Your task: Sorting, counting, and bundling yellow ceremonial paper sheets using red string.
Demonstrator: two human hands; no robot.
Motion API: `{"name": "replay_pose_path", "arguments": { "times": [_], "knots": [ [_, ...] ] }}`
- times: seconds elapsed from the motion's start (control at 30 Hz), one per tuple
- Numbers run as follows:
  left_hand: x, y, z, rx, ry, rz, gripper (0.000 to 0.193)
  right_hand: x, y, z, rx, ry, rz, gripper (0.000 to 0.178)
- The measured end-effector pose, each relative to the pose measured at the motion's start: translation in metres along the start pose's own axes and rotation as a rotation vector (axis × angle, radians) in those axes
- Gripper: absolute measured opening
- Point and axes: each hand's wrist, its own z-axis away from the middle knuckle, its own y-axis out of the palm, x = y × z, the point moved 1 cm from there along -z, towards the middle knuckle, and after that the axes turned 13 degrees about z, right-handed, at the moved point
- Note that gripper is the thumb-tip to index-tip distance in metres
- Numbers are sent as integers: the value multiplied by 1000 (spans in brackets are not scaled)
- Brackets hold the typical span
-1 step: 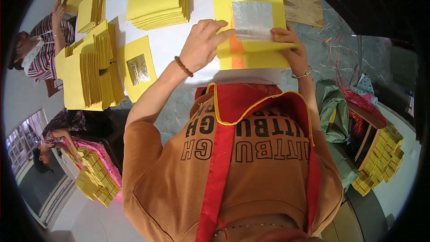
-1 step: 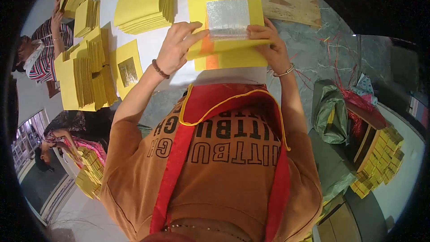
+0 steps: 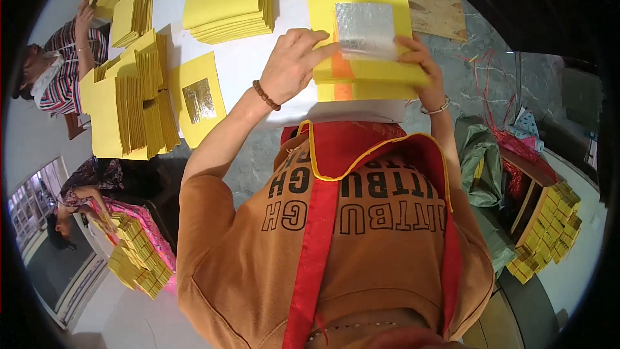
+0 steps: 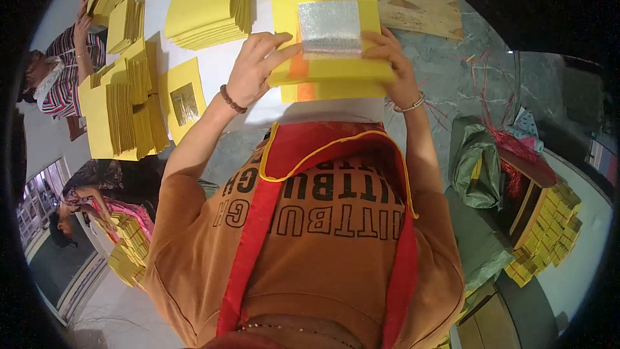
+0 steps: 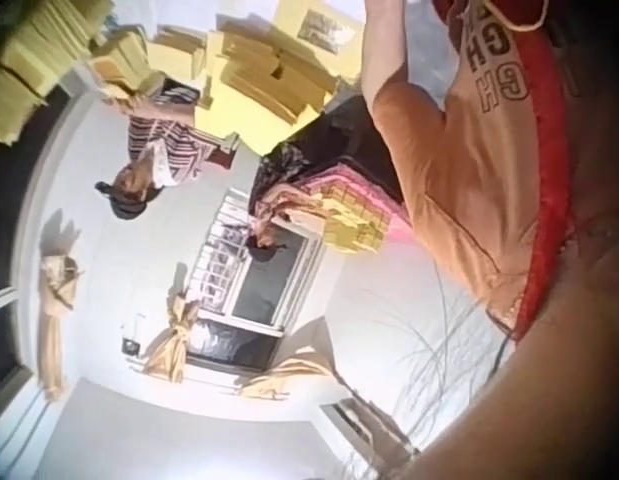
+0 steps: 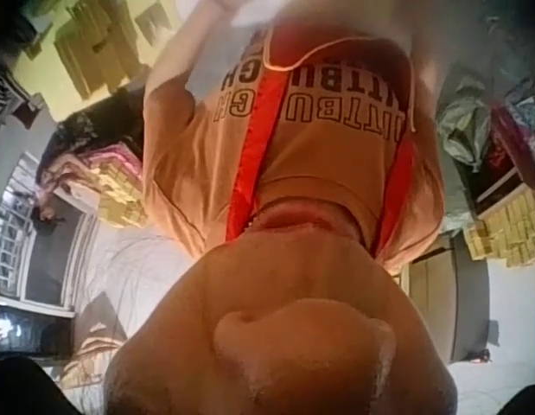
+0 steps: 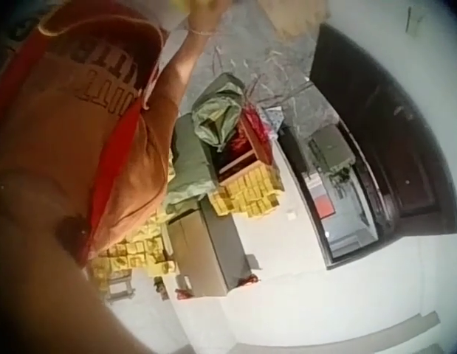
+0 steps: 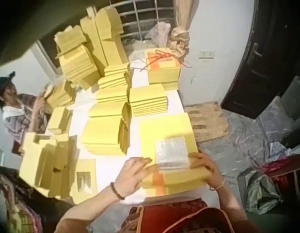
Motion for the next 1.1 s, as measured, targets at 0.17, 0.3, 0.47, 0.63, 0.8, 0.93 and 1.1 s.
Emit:
{"name": "replay_pose_path", "arguments": {
  "times": [0.17, 0.3, 0.47, 0.63, 0.8, 0.93, 1.1],
  "knots": [
    [-13, -9, 6, -47, 164, -193, 45, 41, -6, -2, -185, -87, 288, 29],
    [-31, -15, 18, 18, 189, -129, 36, 45, -15, 9, 142, -212, 450, 27],
    [-25, -10, 11, -102, -183, 297, 18, 48, -16, 10, 199, 6, 351, 23],
    [0, -1, -13, -4, -711, 559, 26, 57, -2, -5, 73, 479, -70, 25],
    [13, 5, -14, -13, -749, 707, 27, 61, -1, -17, -202, 463, -350, 34],
    [20, 15, -15, -119, -687, 875, 27, 37, 2, -12, -119, 511, -312, 33],
    [11, 4, -24, -123, -863, 988, 26, 33, 10, -16, -215, 472, -196, 27]
  ]
}}
